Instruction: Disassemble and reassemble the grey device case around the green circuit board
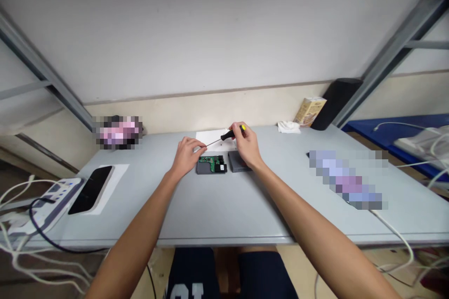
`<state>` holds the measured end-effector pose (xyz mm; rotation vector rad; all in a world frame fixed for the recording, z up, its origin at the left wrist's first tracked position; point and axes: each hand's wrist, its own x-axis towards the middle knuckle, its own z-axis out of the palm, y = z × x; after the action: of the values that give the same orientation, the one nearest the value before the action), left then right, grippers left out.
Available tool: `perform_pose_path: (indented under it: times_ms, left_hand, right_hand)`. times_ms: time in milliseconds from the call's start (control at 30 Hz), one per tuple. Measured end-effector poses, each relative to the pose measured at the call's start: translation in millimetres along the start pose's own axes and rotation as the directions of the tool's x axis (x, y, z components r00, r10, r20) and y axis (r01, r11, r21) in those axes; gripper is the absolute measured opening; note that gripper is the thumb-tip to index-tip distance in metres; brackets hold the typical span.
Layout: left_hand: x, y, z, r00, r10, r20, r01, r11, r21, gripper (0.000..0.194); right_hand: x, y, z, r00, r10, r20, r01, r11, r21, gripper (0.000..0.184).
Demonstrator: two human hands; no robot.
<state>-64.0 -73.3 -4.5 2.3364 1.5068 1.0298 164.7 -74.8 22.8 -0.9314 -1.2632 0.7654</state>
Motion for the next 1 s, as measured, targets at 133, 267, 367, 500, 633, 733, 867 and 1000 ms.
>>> perform_pose_path:
  times_ms: [133,267,367,500,633,733,867,1000]
  left_hand:
    - [0.9,-2.7,1.6,1.000,0.012,-0.002,-0.012,1.000,-0.020,0.011]
    - [1.3,-4.3,3.4,1.000,0.004,0.007,-0.004,0.999,-0.044,0.010]
    - [1.4,-4.0,3.1,1.000,0.004,-0.005,-0.004,0.998,-0.065,0.010]
    - [1.3,-1.7,2.1,1.000,-0.016,-0.012,0.015,0.995,-0.098,0.010]
    - [1.0,0.3,2.5,0.998,-0.053,-0.033,0.048,0.990,-0.132,0.009]
    - [1.4,1.1,2.9,0.997,-0.059,-0.052,0.051,0.988,-0.149,0.008]
    - [2.1,3.3,1.7,0.995,-0.077,-0.067,0.065,0.982,-0.175,0.006]
    - [2.1,7.0,0.3,0.995,-0.078,-0.060,0.065,0.978,-0.200,0.006]
  right_hand:
    - [0.0,0.2,-0.3,1.000,-0.005,0.009,0.005,1.000,-0.007,0.046]
    - [0.4,-1.3,-1.1,1.000,0.004,-0.007,-0.004,1.000,-0.002,0.046]
    - [0.9,-3.4,-1.2,1.000,0.005,-0.014,-0.004,1.000,0.010,0.047]
    - [0.8,-5.1,-0.4,1.000,0.009,-0.003,-0.009,1.000,0.007,0.048]
    - [0.9,-5.0,-0.5,1.000,0.001,0.019,-0.001,1.000,-0.001,0.049]
    - [1.7,-5.9,-1.8,0.999,-0.033,0.013,0.033,0.999,-0.007,0.050]
    - [3.5,-9.0,-3.9,0.999,-0.047,-0.023,0.047,0.999,0.009,0.050]
    - [4.0,-10.8,-4.5,0.999,-0.043,-0.017,0.043,0.999,0.003,0.051]
